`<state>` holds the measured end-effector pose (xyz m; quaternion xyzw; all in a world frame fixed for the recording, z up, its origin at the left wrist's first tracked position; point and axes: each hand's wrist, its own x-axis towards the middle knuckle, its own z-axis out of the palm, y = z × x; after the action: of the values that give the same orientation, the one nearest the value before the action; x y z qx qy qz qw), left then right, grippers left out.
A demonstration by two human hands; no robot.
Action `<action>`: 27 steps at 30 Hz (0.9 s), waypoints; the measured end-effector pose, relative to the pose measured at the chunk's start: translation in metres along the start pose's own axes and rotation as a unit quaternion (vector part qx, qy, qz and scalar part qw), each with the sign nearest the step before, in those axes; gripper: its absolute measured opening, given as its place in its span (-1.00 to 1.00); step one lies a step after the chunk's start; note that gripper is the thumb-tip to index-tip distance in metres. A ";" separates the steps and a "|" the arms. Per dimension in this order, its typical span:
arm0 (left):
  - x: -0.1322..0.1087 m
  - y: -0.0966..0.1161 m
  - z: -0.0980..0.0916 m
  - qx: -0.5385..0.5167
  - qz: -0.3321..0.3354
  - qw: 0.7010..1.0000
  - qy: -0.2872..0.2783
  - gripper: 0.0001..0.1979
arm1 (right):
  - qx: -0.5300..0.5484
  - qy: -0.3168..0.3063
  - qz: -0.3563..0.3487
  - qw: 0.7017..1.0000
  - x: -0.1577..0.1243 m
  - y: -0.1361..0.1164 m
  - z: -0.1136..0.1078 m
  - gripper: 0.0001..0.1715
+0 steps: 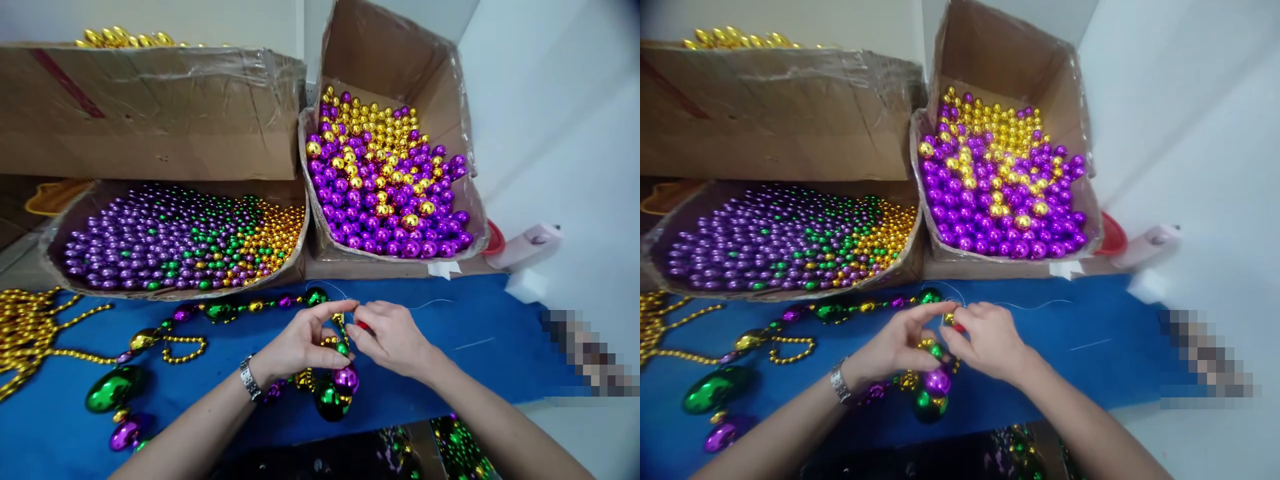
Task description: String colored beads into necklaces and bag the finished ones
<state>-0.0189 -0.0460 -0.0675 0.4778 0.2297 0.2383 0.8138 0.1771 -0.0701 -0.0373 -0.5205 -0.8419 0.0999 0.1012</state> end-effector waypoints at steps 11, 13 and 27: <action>0.001 -0.002 0.000 -0.018 -0.008 1.000 -0.002 -0.18 | -0.060 0.027 -0.054 0.996 0.002 0.003 0.000 -0.67; 0.001 -0.002 0.000 -0.023 -0.009 1.000 -0.001 -0.18 | -0.068 0.030 -0.064 0.995 0.003 0.002 -0.001 -0.65; -0.002 0.003 0.004 -0.008 -0.013 1.000 0.007 -0.18 | -0.100 0.023 -0.114 0.988 0.004 0.002 -0.007 -0.50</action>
<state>-0.0181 -0.0485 -0.0628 0.4662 0.2393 0.2327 0.8193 0.1790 -0.0657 -0.0309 -0.4308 -0.8990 -0.0093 0.0789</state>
